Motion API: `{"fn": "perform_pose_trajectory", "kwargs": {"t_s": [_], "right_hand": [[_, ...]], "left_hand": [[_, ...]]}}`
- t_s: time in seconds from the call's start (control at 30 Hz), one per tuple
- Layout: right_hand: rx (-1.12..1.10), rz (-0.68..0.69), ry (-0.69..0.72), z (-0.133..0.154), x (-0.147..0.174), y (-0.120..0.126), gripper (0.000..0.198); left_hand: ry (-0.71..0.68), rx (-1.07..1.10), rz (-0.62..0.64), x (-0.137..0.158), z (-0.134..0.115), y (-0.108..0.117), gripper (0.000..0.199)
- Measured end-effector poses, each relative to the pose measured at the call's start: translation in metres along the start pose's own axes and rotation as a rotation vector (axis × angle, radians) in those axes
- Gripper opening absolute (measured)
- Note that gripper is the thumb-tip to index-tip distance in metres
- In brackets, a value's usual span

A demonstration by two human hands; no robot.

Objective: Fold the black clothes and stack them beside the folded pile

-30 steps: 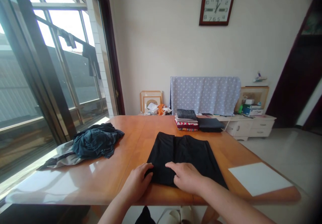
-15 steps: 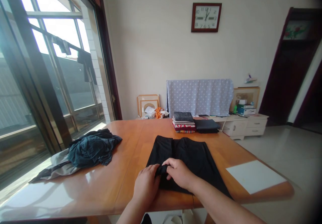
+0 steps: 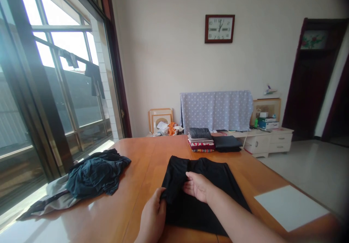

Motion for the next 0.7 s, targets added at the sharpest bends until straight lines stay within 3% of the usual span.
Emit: {"fn": "perform_pose_trajectory", "kwargs": {"t_s": [0.3, 0.53, 0.7], "right_hand": [[-0.146, -0.081, 0.131, 0.023, -0.076, -0.016, 0.009], [-0.085, -0.101, 0.062, 0.034, -0.117, -0.038, 0.011], [-0.021, -0.074, 0.101, 0.040, -0.139, -0.062, 0.012]], "left_hand": [[-0.133, 0.023, -0.010, 0.001, 0.004, 0.025, 0.041], [-0.188, -0.101, -0.034, -0.001, 0.033, 0.037, 0.050], [-0.258, -0.148, -0.103, 0.005, 0.048, 0.045, 0.060]]}}
Point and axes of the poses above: each hand's wrist, its own x-axis away from the middle knuckle, its own y-axis out of the back of the hand, z = x × y, the point moved 2 cm from there along -x, towards the middle knuckle, and after that the axes turned 7 degrees about z, right-handed, at the moved point
